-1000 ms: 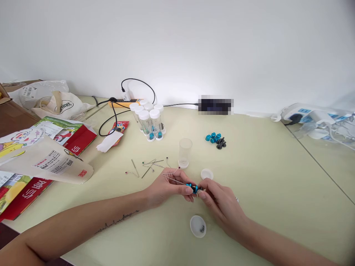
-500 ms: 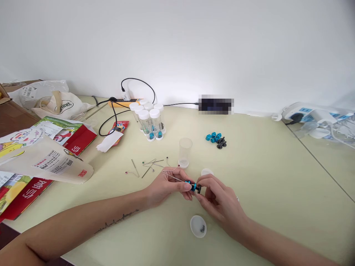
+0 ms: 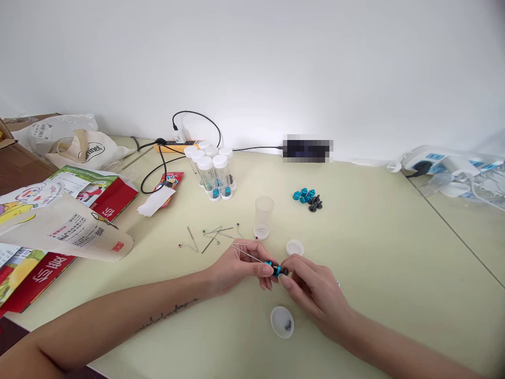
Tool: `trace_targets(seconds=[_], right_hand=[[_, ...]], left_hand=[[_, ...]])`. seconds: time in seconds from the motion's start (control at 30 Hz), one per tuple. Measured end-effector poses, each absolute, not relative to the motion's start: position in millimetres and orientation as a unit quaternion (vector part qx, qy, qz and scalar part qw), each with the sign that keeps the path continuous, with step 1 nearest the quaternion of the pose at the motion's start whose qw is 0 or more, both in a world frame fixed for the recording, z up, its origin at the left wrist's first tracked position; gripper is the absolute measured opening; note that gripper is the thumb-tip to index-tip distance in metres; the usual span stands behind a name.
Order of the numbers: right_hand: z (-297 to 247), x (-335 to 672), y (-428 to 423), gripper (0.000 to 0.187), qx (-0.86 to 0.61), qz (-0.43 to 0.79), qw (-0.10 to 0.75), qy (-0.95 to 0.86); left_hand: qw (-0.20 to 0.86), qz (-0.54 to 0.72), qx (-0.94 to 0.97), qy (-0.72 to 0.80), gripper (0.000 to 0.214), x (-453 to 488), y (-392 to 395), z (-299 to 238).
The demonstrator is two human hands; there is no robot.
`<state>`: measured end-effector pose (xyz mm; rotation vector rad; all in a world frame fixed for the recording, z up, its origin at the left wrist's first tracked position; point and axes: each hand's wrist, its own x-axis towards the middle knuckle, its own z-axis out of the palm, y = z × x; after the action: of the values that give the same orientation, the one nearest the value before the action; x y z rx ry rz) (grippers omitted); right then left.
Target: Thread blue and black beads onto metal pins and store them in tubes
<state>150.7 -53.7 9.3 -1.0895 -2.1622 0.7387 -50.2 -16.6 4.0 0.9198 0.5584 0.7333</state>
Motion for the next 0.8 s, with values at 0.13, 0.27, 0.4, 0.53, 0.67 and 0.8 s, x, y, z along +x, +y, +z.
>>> trace_targets(seconds=[0.13, 0.27, 0.4, 0.53, 0.67, 0.8], right_hand=[[7.9, 149.5, -53.6, 0.007, -0.425, 0.282, 0.298, -0.807], [7.9, 149.3, -54.8, 0.008, -0.447, 0.287, 0.285, -0.798], [10.7, 149.6, -54.9, 0.01, -0.452, 0.304, 0.267, -0.795], [11.8, 149.9, -53.6, 0.02, -0.438, 0.287, 0.272, -0.808], [8.0, 150.3, -53.9, 0.011, -0.44, 0.283, 0.277, -0.806], [4.2, 150.8, -54.6, 0.01, -0.438, 0.276, 0.295, -0.803]], left_hand=[[0.791, 0.349, 0.424, 0.269, 0.014, -49.9, -15.8, 4.1], [0.788, 0.35, 0.422, 0.28, 0.017, -49.3, -15.4, 4.4], [0.788, 0.342, 0.428, 0.281, 0.018, -49.4, -15.6, 5.1], [0.791, 0.334, 0.43, 0.28, 0.019, -49.8, -16.0, 5.4], [0.788, 0.345, 0.427, 0.279, 0.017, -49.5, -15.6, 4.2], [0.785, 0.352, 0.426, 0.278, 0.017, -48.9, -15.1, 3.4]])
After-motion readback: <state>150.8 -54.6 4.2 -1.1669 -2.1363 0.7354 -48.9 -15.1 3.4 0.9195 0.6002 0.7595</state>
